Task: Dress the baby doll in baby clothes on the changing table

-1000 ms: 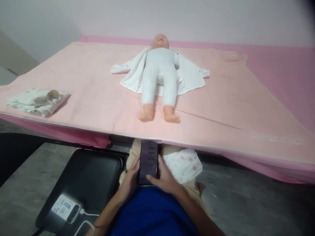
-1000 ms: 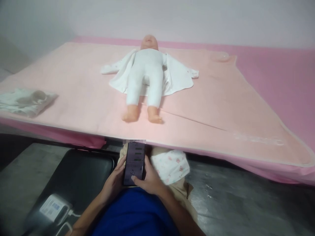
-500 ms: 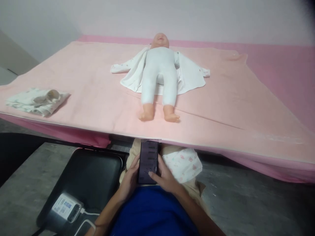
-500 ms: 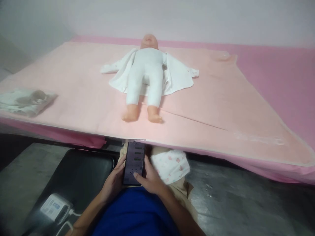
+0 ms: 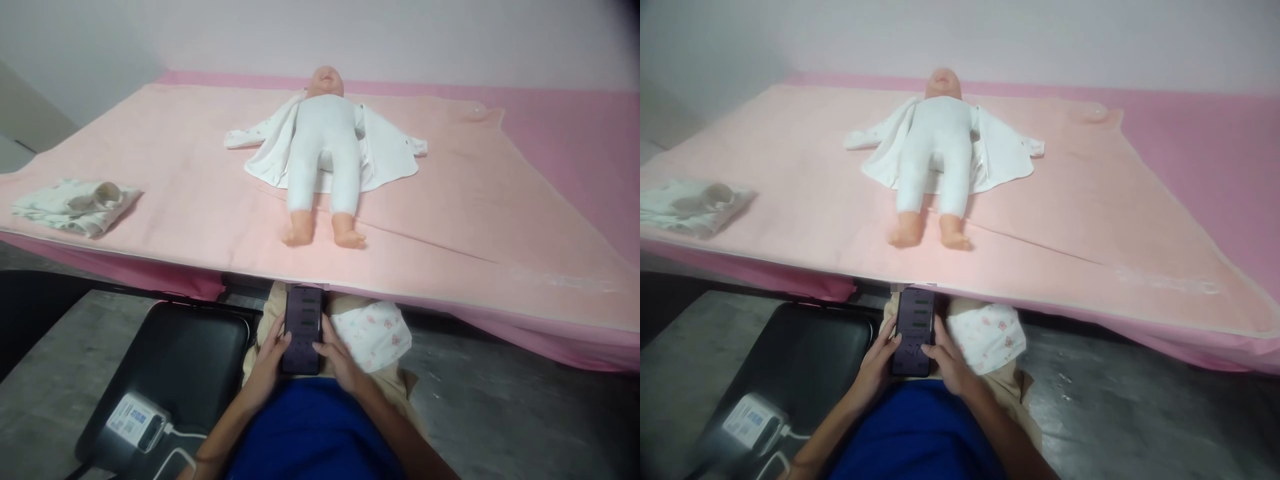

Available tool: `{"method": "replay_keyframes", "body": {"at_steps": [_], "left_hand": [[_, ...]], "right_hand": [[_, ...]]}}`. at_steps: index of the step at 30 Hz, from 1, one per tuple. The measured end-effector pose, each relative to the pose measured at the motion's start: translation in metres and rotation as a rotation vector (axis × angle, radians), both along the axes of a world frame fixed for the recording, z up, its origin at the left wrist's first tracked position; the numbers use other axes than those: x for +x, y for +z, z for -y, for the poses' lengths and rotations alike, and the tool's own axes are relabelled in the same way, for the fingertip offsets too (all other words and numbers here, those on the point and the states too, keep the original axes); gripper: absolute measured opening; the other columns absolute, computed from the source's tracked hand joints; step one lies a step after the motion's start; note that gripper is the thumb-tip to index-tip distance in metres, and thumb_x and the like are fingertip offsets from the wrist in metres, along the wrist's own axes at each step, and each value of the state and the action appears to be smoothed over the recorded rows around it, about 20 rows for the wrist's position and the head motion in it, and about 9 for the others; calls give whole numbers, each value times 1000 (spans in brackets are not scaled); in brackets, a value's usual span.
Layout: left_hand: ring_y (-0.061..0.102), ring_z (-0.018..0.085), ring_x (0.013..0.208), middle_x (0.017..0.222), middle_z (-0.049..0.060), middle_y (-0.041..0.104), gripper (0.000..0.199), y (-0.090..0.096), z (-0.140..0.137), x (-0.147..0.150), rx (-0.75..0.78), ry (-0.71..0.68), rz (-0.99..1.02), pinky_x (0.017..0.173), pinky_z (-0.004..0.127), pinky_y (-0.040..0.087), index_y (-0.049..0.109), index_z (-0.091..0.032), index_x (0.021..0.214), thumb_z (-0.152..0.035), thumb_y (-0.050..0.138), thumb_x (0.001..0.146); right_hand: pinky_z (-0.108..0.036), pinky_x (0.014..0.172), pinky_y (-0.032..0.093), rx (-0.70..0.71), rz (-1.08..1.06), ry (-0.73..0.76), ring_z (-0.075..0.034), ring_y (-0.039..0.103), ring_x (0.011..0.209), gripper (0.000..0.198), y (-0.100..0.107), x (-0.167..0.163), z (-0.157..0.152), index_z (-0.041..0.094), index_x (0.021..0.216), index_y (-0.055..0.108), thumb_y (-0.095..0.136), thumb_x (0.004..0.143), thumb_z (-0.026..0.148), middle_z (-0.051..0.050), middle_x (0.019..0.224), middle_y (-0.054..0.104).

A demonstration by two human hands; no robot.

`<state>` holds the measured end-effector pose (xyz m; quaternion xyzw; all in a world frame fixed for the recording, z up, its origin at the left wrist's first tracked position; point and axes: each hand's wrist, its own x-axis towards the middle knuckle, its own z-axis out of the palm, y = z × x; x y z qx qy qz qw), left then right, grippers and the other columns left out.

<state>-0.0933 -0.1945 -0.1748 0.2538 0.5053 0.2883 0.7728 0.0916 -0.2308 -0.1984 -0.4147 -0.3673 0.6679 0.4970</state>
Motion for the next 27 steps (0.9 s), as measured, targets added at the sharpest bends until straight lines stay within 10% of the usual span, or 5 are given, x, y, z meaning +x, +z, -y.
{"method": "replay_keyframes", "body": {"at_steps": [27], "left_hand": [[45,36,152,159,9,56,68,-12,2,1,64,67,108,126,47,34,49,-30,160,-49,66,98]], "right_hand": [[-44,130,28,-5,80,-16,-25,36,156,59,-2,3,0,33,160,44,53,103,40,1,161,51]]}}
